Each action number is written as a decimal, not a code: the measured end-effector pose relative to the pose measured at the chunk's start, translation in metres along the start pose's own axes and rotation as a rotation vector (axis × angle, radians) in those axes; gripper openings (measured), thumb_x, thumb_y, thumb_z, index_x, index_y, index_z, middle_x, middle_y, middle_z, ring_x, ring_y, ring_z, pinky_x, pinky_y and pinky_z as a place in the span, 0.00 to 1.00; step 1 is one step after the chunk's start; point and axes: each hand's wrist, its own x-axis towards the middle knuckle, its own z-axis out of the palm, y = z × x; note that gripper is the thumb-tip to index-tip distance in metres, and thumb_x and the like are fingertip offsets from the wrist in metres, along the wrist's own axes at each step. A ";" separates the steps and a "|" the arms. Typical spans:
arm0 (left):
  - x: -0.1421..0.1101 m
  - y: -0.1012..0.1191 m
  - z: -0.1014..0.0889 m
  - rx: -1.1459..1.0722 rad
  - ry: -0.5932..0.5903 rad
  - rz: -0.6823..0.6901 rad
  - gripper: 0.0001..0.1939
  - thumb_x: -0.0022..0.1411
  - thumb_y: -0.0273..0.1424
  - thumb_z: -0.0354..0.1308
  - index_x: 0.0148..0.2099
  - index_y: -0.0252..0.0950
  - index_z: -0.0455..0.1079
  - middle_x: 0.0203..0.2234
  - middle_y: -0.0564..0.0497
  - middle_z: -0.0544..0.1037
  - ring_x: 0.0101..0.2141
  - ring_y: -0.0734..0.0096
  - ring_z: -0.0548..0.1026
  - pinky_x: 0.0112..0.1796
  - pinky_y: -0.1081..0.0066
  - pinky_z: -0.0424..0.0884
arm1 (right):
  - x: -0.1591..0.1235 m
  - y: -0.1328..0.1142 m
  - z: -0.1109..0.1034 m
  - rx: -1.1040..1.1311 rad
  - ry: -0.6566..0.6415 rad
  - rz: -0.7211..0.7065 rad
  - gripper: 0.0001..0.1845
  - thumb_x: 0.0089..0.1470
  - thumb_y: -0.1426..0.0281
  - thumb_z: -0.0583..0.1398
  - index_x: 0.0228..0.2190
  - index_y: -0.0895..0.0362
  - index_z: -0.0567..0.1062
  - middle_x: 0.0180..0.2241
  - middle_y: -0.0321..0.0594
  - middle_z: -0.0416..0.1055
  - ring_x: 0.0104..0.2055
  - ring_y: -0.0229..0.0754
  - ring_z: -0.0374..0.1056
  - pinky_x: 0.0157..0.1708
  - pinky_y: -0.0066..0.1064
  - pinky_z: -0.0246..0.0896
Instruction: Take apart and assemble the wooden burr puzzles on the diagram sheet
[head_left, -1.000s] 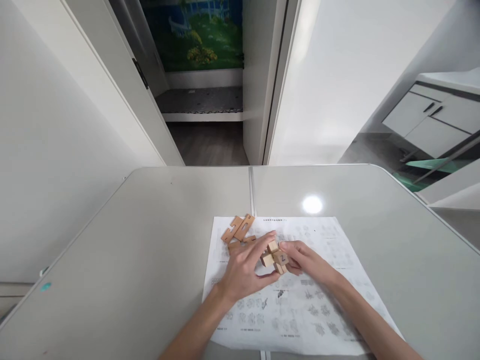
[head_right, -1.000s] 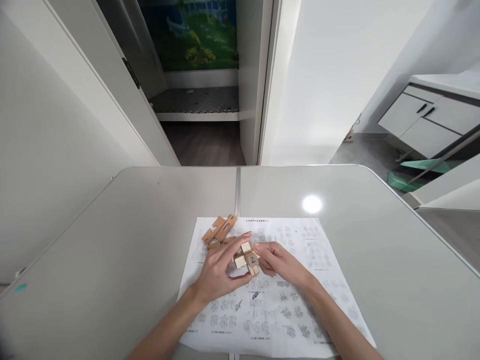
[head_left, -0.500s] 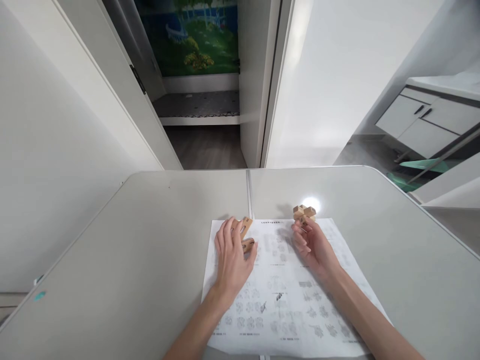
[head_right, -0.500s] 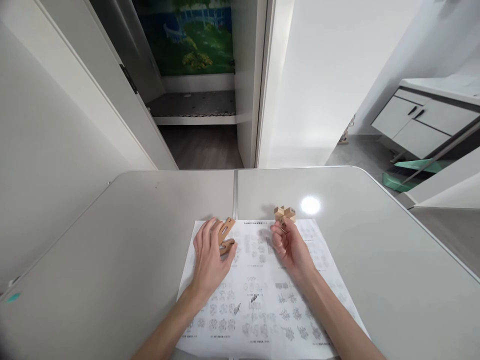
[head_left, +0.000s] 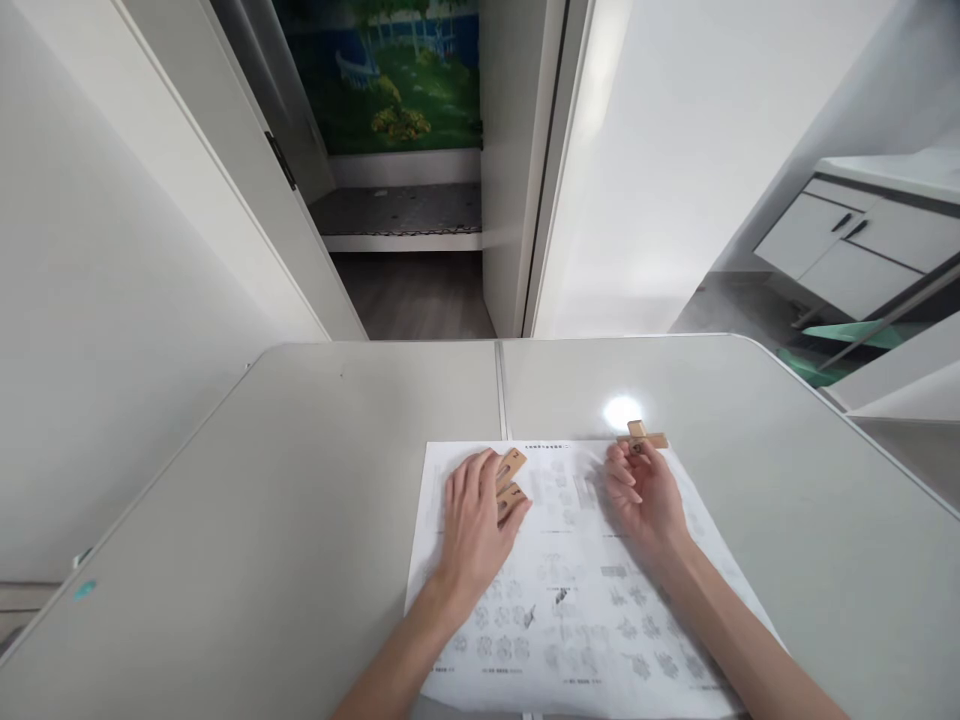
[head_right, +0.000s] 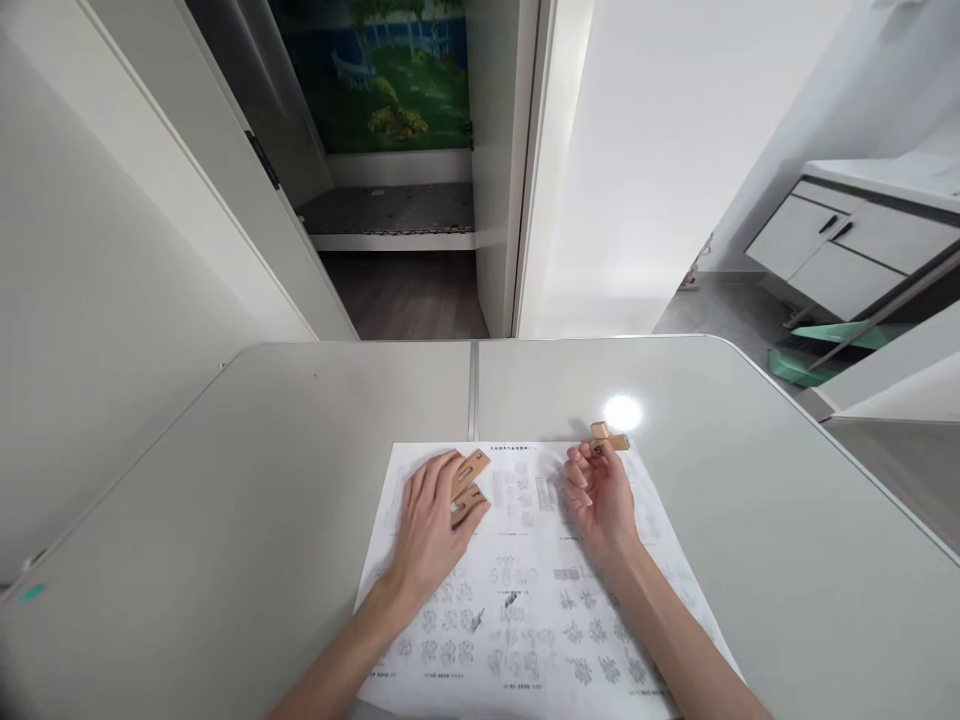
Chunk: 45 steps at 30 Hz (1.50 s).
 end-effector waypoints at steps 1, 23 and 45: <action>0.000 0.001 0.000 -0.024 -0.009 0.001 0.29 0.69 0.36 0.65 0.66 0.44 0.58 0.63 0.42 0.72 0.63 0.46 0.70 0.61 0.46 0.67 | 0.000 0.000 -0.001 0.008 -0.002 0.004 0.14 0.54 0.66 0.73 0.31 0.56 0.73 0.25 0.29 0.73 0.16 0.26 0.59 0.07 0.14 0.56; 0.018 -0.028 -0.031 0.001 -0.067 -0.014 0.11 0.75 0.33 0.52 0.37 0.40 0.67 0.35 0.51 0.76 0.37 0.60 0.77 0.44 0.57 0.73 | 0.004 -0.005 0.000 0.102 -0.092 0.057 0.11 0.54 0.68 0.71 0.31 0.54 0.74 0.24 0.28 0.71 0.17 0.27 0.61 0.08 0.10 0.55; 0.031 -0.050 -0.056 -0.002 -0.248 -0.010 0.11 0.74 0.35 0.56 0.35 0.41 0.65 0.37 0.52 0.74 0.39 0.62 0.76 0.41 0.62 0.74 | -0.041 0.043 0.047 -1.385 -0.614 -0.505 0.02 0.67 0.71 0.60 0.40 0.51 0.73 0.36 0.41 0.72 0.34 0.45 0.69 0.32 0.34 0.68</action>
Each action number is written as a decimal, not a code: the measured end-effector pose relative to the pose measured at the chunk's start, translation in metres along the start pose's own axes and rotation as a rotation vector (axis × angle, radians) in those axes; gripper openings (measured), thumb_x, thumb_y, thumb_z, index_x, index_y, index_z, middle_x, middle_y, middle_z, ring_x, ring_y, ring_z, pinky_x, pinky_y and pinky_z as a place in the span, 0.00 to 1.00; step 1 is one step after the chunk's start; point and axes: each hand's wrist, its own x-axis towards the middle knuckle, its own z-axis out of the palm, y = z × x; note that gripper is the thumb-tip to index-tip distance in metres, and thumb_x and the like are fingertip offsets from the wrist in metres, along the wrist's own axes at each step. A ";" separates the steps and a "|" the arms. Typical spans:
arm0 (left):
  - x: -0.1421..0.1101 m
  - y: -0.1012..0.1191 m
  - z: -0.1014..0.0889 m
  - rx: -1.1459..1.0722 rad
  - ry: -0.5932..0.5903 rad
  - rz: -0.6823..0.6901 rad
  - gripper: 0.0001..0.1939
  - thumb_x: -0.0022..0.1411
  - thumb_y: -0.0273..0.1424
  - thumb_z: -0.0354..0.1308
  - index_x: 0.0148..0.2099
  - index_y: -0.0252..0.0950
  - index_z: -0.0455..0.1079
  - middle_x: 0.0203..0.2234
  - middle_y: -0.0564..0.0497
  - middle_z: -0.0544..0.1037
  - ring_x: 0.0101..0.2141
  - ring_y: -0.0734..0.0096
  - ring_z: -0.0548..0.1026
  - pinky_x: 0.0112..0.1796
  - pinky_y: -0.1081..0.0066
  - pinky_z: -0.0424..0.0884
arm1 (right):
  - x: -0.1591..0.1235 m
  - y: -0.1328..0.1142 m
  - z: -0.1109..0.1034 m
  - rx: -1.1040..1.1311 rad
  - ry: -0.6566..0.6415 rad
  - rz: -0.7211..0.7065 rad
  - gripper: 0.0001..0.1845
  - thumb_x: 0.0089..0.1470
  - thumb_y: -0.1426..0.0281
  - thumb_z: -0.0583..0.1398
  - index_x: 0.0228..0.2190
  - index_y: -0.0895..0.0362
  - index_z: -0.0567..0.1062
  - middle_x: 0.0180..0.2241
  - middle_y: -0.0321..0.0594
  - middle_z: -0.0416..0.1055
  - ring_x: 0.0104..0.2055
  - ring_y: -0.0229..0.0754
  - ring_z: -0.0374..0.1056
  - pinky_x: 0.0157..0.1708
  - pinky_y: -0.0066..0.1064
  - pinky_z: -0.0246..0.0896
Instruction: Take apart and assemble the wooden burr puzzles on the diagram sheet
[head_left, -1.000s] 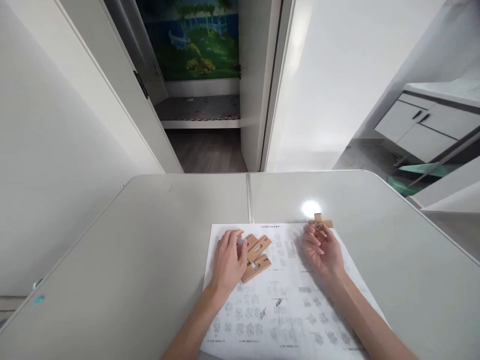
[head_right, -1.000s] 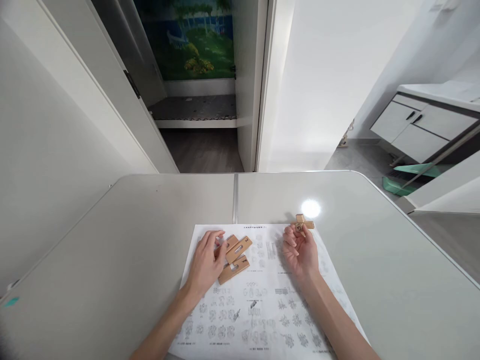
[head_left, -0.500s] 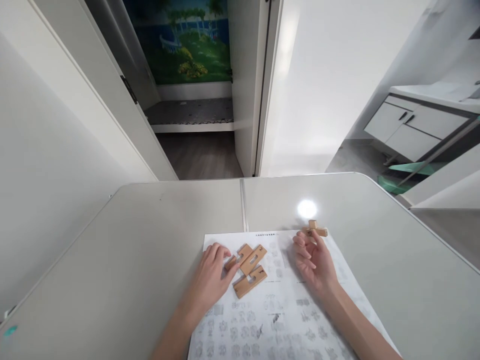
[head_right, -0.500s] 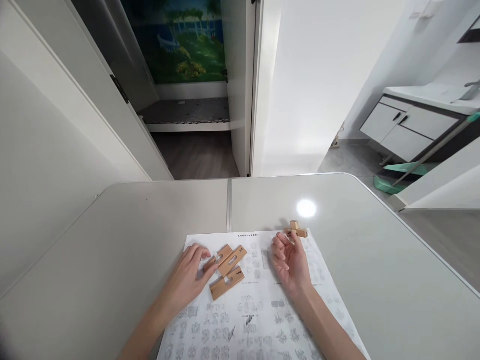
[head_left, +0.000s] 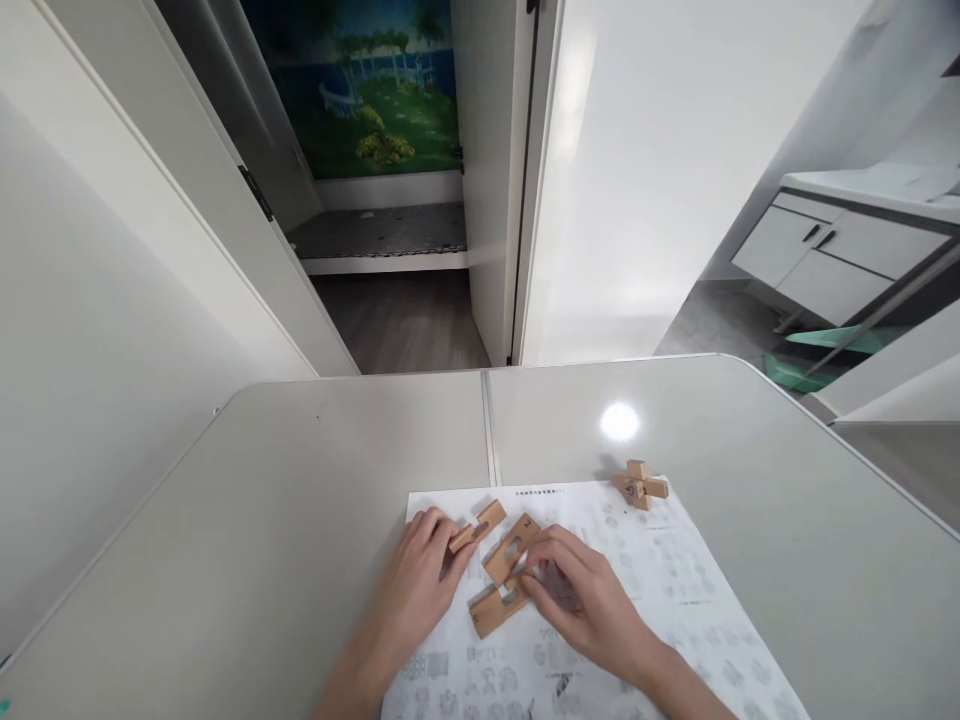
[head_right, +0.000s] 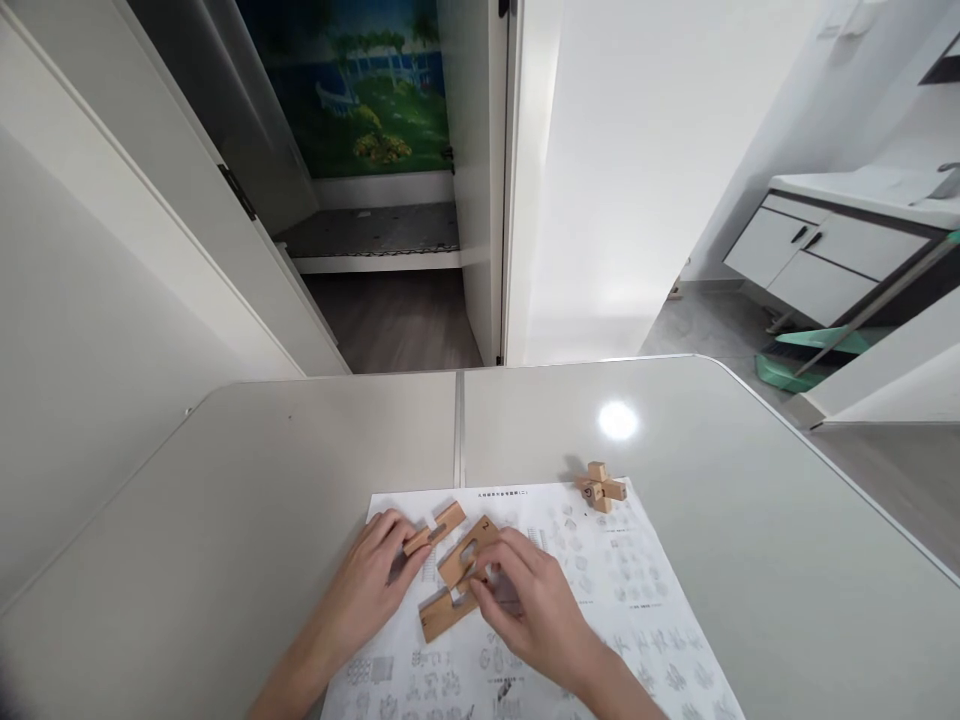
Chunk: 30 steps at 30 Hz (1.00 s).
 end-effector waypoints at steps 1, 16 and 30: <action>0.002 0.000 -0.001 -0.008 0.006 -0.003 0.12 0.75 0.35 0.55 0.35 0.41 0.65 0.37 0.52 0.74 0.38 0.62 0.76 0.41 0.62 0.74 | 0.000 0.001 0.002 -0.041 -0.006 -0.048 0.05 0.66 0.72 0.60 0.42 0.51 0.73 0.39 0.42 0.73 0.37 0.47 0.71 0.35 0.36 0.71; 0.010 0.005 0.012 -0.099 0.174 -0.048 0.15 0.78 0.37 0.50 0.36 0.42 0.68 0.30 0.52 0.77 0.33 0.61 0.76 0.38 0.60 0.75 | 0.003 0.004 0.000 -0.122 -0.094 -0.065 0.14 0.65 0.73 0.62 0.50 0.48 0.72 0.50 0.48 0.69 0.53 0.55 0.71 0.48 0.46 0.76; 0.007 -0.006 0.021 0.115 0.347 -0.055 0.06 0.75 0.38 0.56 0.44 0.43 0.70 0.41 0.48 0.77 0.42 0.55 0.77 0.44 0.55 0.75 | 0.004 0.004 0.000 -0.201 -0.186 -0.096 0.17 0.58 0.73 0.71 0.46 0.50 0.74 0.46 0.44 0.72 0.47 0.53 0.70 0.43 0.43 0.73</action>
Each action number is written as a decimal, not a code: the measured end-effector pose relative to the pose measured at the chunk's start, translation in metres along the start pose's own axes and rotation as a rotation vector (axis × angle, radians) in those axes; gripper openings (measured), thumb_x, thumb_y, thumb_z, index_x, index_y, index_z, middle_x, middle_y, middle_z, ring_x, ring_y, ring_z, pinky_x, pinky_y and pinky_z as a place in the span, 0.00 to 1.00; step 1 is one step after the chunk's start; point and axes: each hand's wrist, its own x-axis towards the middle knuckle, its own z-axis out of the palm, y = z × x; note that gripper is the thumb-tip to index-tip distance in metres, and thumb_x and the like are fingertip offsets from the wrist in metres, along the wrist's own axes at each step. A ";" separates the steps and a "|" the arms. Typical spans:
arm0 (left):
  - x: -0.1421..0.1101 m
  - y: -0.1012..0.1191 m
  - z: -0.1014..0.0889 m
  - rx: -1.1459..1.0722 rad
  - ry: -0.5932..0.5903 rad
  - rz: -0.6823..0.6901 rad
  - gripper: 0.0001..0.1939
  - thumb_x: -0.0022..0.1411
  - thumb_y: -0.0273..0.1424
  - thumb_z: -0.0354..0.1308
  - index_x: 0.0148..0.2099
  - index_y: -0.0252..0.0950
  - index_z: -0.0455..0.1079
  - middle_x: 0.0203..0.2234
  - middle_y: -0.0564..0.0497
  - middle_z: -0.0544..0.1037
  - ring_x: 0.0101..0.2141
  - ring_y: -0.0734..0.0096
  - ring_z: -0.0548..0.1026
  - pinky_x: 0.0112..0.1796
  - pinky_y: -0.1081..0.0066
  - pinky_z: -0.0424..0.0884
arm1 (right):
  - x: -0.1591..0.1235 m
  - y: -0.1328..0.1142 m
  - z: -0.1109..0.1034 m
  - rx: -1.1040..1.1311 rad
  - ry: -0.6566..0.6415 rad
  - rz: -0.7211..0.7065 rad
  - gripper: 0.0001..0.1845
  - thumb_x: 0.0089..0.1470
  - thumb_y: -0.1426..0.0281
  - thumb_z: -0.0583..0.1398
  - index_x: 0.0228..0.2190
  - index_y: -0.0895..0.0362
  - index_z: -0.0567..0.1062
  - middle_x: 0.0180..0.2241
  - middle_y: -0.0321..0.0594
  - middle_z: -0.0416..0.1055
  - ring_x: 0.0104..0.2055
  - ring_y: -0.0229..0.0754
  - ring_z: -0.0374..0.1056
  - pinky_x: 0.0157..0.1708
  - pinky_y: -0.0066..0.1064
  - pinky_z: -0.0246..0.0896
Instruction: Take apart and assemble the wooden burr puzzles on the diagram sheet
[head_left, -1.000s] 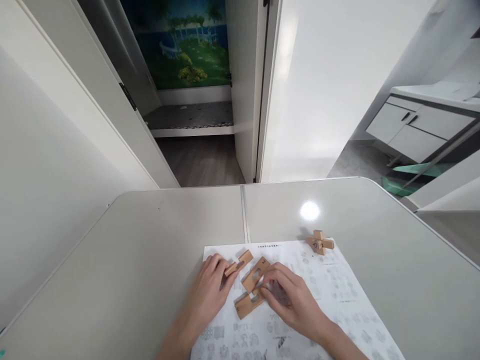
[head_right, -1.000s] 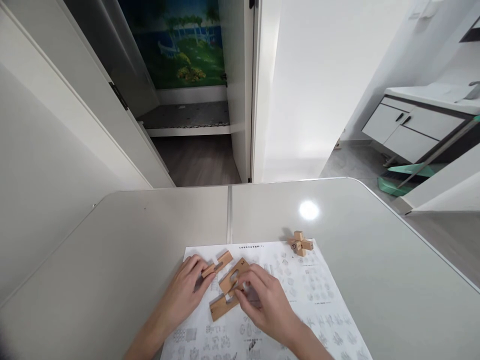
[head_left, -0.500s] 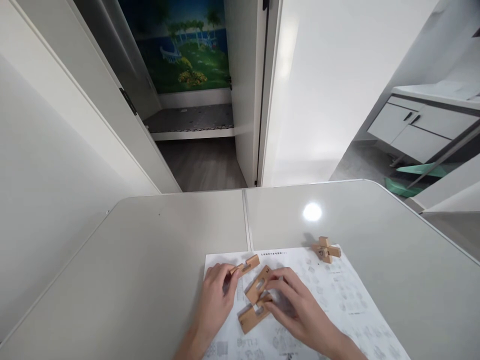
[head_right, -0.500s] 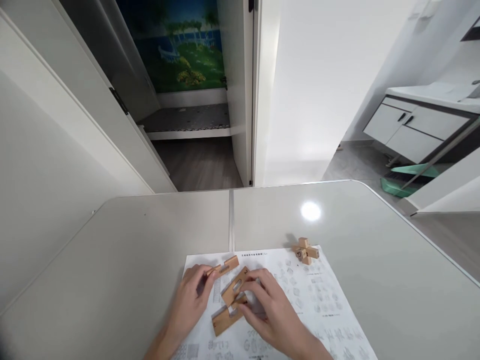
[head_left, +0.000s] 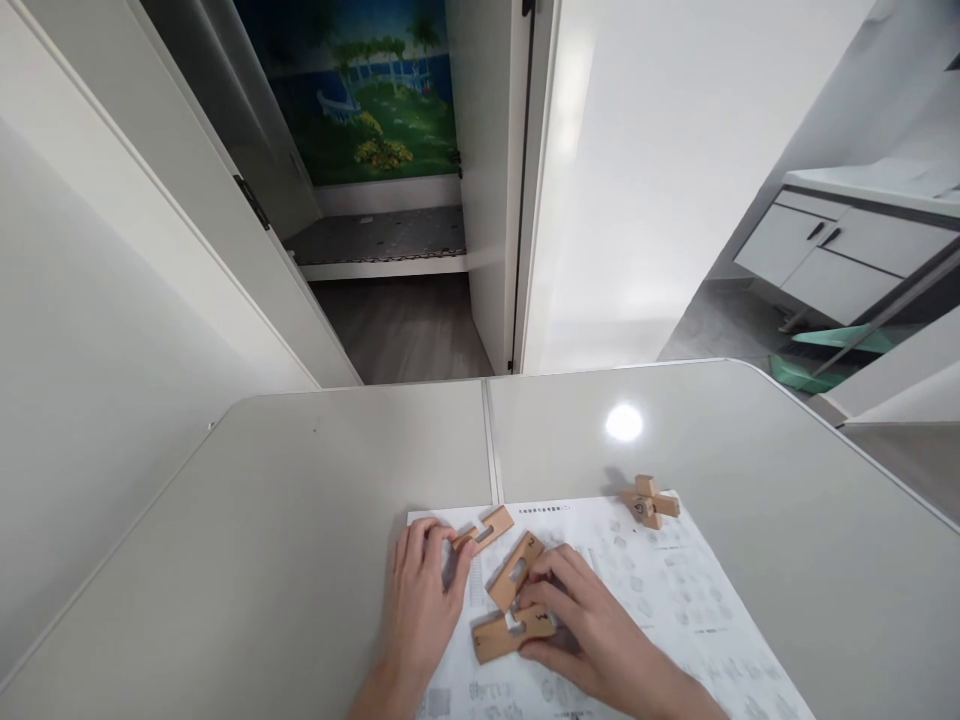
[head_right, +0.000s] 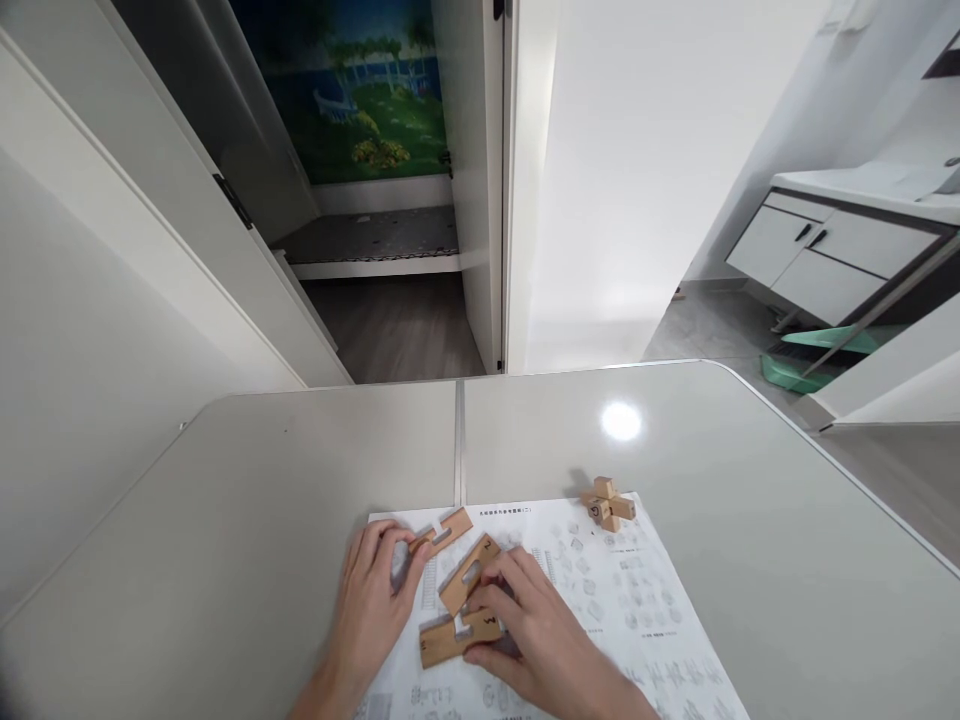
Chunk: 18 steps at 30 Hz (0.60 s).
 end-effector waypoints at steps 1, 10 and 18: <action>0.000 0.001 0.000 0.003 0.004 0.000 0.06 0.75 0.38 0.56 0.44 0.43 0.70 0.42 0.47 0.76 0.42 0.55 0.77 0.44 0.55 0.75 | 0.000 0.000 0.000 0.002 -0.002 -0.003 0.17 0.57 0.73 0.71 0.46 0.50 0.74 0.46 0.43 0.72 0.47 0.53 0.70 0.43 0.42 0.73; 0.002 0.021 -0.010 -0.083 -0.079 0.151 0.05 0.75 0.30 0.55 0.42 0.43 0.69 0.40 0.48 0.76 0.44 0.57 0.77 0.46 0.58 0.75 | 0.004 -0.001 -0.005 0.069 -0.107 0.026 0.10 0.61 0.67 0.71 0.38 0.52 0.75 0.40 0.39 0.76 0.43 0.50 0.68 0.42 0.39 0.68; 0.002 0.037 -0.013 -0.110 -0.278 0.218 0.06 0.75 0.30 0.54 0.41 0.41 0.68 0.36 0.49 0.77 0.40 0.57 0.78 0.42 0.59 0.76 | 0.006 0.003 -0.024 0.724 -0.046 0.253 0.19 0.63 0.51 0.67 0.31 0.53 0.77 0.34 0.38 0.68 0.36 0.44 0.65 0.35 0.32 0.59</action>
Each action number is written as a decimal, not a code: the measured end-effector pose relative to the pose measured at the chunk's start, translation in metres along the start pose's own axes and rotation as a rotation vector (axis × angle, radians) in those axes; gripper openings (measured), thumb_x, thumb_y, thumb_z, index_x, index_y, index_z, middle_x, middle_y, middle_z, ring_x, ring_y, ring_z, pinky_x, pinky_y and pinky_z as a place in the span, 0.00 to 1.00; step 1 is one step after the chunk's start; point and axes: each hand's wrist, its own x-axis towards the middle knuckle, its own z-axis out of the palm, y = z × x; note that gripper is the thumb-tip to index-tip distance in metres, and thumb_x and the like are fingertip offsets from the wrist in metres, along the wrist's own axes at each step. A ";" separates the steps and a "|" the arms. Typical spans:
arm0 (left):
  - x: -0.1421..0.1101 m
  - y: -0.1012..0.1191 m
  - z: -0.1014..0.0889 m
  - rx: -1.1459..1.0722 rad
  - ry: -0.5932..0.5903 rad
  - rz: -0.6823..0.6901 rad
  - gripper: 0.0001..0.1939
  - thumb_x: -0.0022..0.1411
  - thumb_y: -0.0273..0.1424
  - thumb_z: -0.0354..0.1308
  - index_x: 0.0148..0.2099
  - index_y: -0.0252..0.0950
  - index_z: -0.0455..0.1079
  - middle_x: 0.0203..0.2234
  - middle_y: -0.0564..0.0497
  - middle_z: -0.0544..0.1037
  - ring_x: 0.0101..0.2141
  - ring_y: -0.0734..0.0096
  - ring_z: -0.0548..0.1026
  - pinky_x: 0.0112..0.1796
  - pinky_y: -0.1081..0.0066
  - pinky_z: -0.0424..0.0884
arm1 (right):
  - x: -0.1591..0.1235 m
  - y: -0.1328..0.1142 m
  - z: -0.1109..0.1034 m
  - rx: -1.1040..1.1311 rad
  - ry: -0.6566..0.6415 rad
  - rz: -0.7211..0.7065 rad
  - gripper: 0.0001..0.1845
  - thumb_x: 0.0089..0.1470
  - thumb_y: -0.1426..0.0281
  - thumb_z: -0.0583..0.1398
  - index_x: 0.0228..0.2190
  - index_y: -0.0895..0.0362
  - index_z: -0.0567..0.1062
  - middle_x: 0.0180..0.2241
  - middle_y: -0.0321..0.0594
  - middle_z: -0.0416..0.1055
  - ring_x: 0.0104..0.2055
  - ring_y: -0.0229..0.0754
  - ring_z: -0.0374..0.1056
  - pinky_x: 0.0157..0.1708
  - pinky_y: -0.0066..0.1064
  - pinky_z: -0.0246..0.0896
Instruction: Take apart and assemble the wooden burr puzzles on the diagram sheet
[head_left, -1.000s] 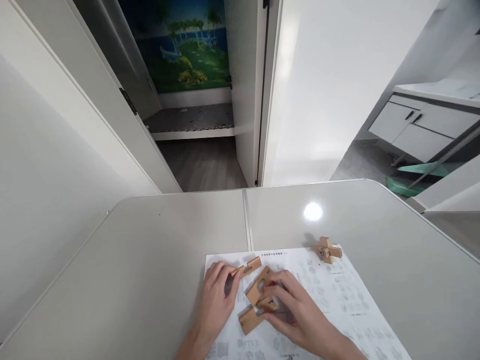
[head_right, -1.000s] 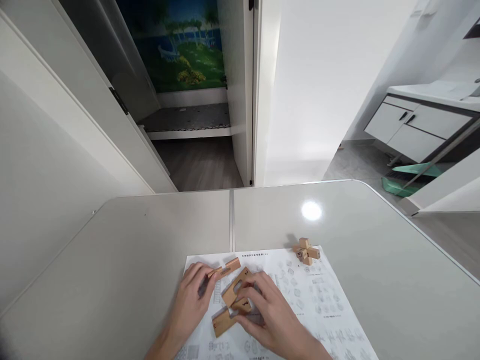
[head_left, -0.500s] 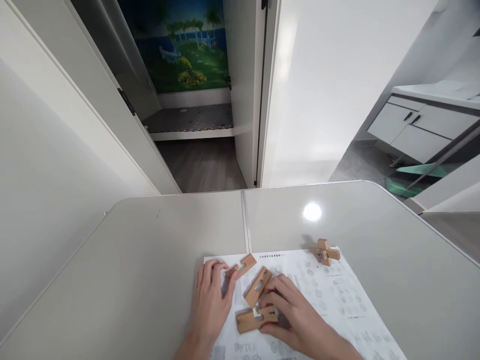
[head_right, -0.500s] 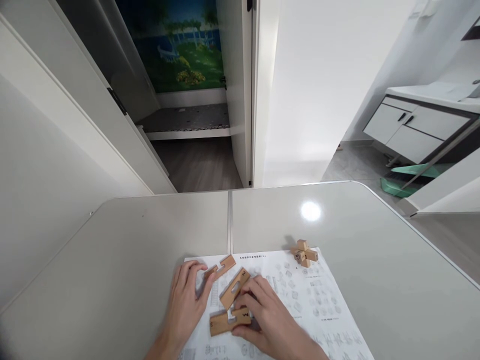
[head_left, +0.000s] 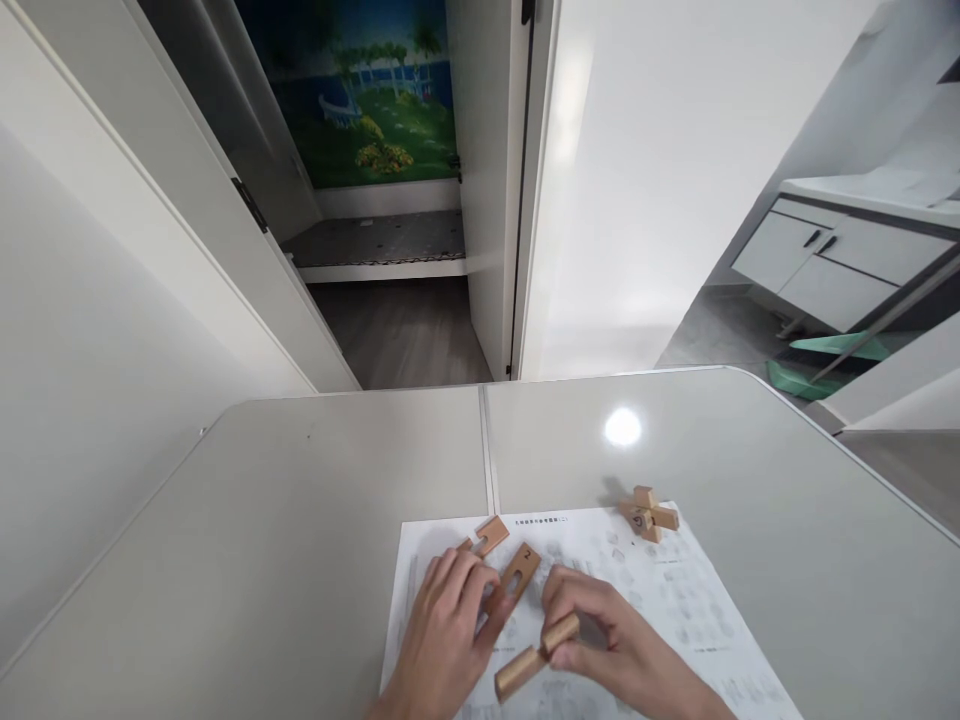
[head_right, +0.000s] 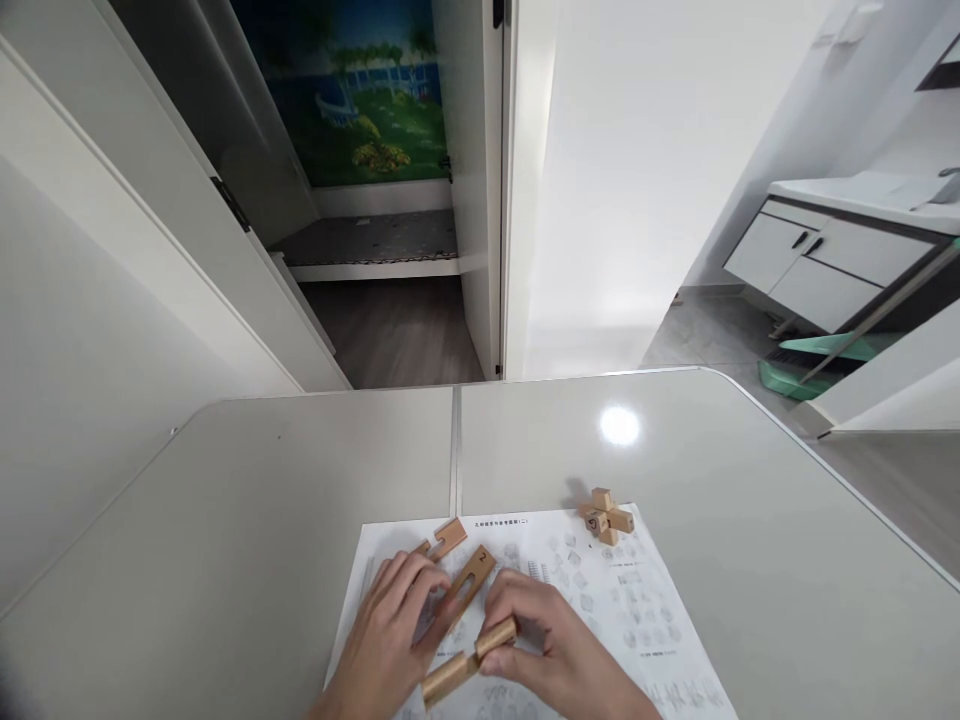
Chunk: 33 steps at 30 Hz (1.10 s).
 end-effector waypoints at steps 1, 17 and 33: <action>0.000 0.002 0.002 0.010 -0.019 -0.001 0.04 0.74 0.29 0.54 0.42 0.41 0.68 0.37 0.48 0.78 0.40 0.56 0.79 0.42 0.58 0.77 | 0.000 0.001 -0.002 0.080 0.047 0.007 0.21 0.62 0.50 0.67 0.31 0.54 0.76 0.33 0.37 0.66 0.35 0.43 0.63 0.35 0.32 0.58; 0.007 0.012 0.023 -0.010 -0.028 -0.198 0.11 0.75 0.34 0.50 0.39 0.42 0.69 0.32 0.49 0.82 0.32 0.56 0.83 0.30 0.65 0.75 | 0.008 0.008 0.007 0.332 0.388 0.152 0.25 0.66 0.45 0.62 0.33 0.54 0.71 0.18 0.30 0.65 0.22 0.38 0.56 0.27 0.31 0.54; -0.012 0.020 0.046 -0.753 0.095 -0.509 0.27 0.79 0.48 0.43 0.68 0.39 0.66 0.38 0.45 0.85 0.36 0.61 0.80 0.45 0.64 0.76 | 0.009 0.014 0.027 0.209 0.471 0.178 0.28 0.66 0.43 0.59 0.48 0.55 0.73 0.24 0.35 0.74 0.20 0.38 0.63 0.23 0.30 0.58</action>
